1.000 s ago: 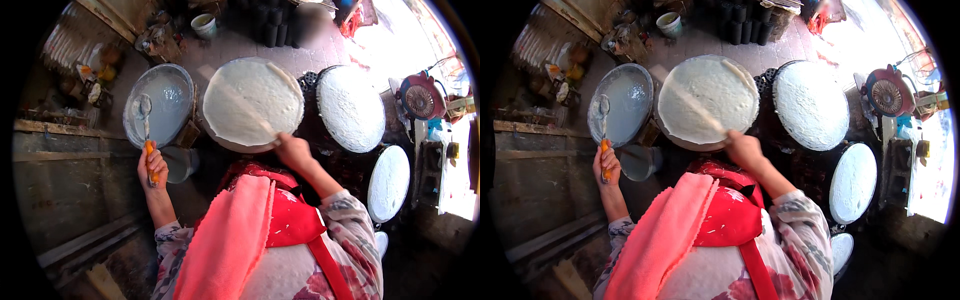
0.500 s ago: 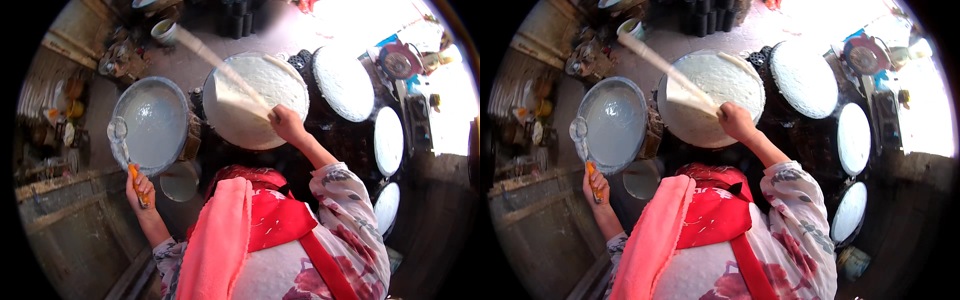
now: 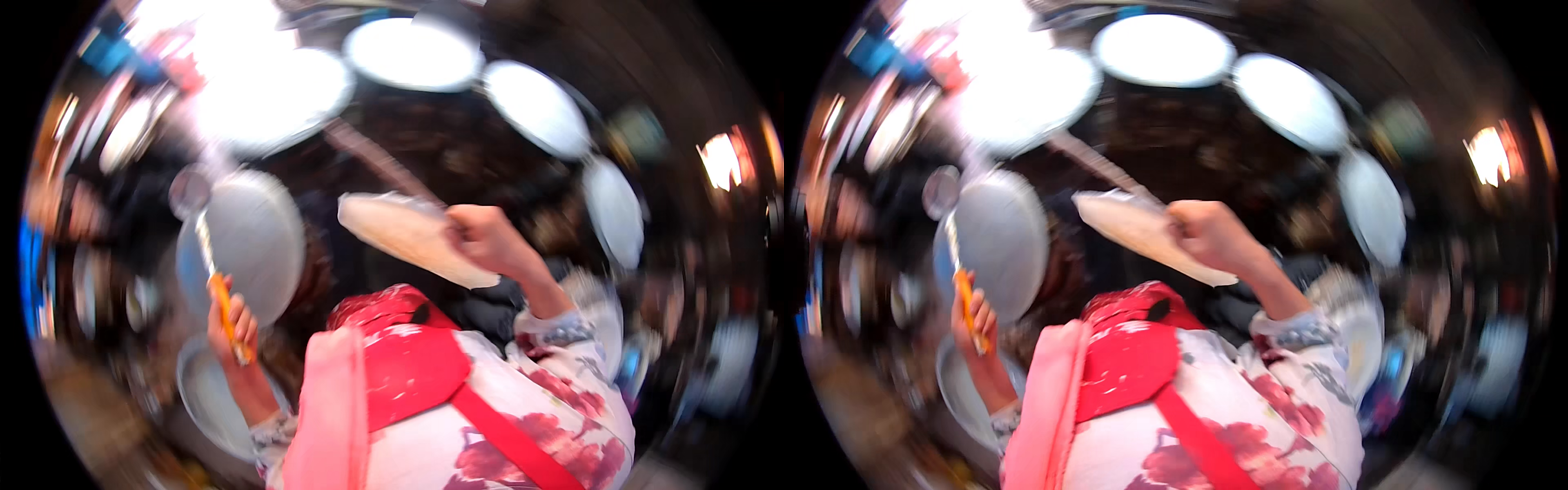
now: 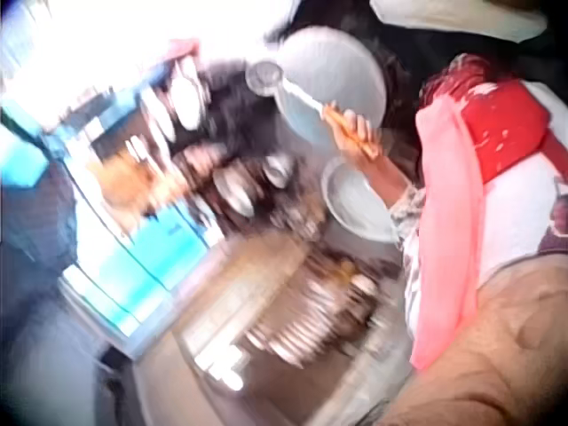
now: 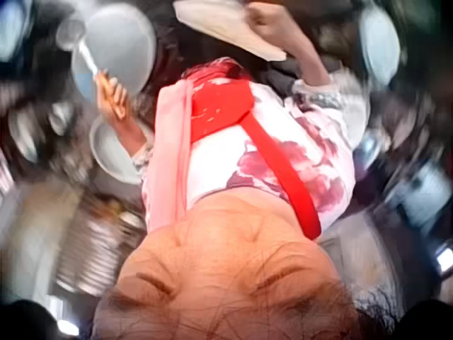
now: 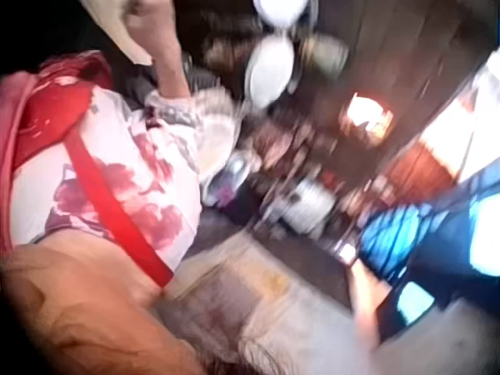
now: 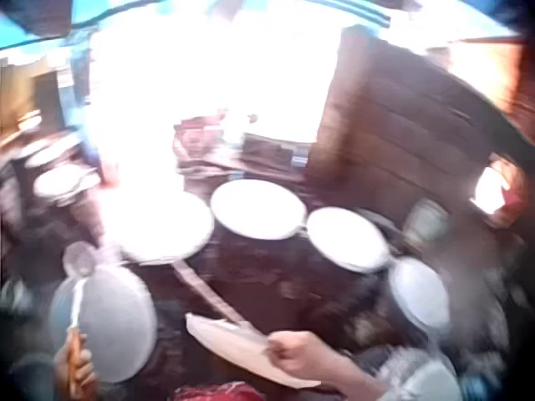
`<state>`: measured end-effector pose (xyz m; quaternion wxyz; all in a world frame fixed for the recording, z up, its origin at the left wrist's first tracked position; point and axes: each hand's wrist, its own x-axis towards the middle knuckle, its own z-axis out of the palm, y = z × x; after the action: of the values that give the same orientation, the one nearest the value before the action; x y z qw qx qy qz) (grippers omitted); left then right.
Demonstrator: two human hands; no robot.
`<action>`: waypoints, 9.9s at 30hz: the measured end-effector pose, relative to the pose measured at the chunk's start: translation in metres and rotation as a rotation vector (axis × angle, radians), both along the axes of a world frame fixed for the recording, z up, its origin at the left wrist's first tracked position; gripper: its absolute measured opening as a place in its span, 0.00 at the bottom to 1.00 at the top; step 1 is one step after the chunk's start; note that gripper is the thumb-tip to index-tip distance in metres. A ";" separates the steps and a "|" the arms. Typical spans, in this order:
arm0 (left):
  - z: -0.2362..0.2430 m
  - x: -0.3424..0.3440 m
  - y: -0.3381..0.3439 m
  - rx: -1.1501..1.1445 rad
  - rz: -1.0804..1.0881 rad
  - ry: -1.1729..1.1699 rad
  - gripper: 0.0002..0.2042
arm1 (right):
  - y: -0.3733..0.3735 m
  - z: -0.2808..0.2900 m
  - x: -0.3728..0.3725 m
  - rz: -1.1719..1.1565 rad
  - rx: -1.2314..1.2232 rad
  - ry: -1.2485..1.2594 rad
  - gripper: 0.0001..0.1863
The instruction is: The person scoops white batter from a large metal bowl and pours it onto several round, heated griddles. Using a long wooden stick, they spread the batter into thin, circular layers. The person then uses a metal spatula to lift the cooked cakes from the griddles and stack them on a nearby surface.
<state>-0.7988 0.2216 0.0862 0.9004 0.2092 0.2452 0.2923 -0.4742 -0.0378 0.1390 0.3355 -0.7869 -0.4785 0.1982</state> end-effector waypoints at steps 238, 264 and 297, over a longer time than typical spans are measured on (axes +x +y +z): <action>-0.030 -0.144 -0.195 0.356 0.566 0.859 0.15 | 0.056 -0.189 -0.170 0.237 -0.302 0.430 0.15; -0.020 -0.093 -0.168 0.298 0.415 0.845 0.16 | 0.073 -0.182 -0.080 0.642 -0.352 -0.115 0.17; -0.004 -0.036 -0.142 -0.016 0.517 0.781 0.17 | 0.223 -0.186 0.001 0.384 -0.155 -0.231 0.10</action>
<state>-0.8352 0.0792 0.0823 0.6401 0.2288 0.6119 0.4045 -0.4730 0.1851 -0.0469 0.1730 -0.7224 -0.6379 0.2031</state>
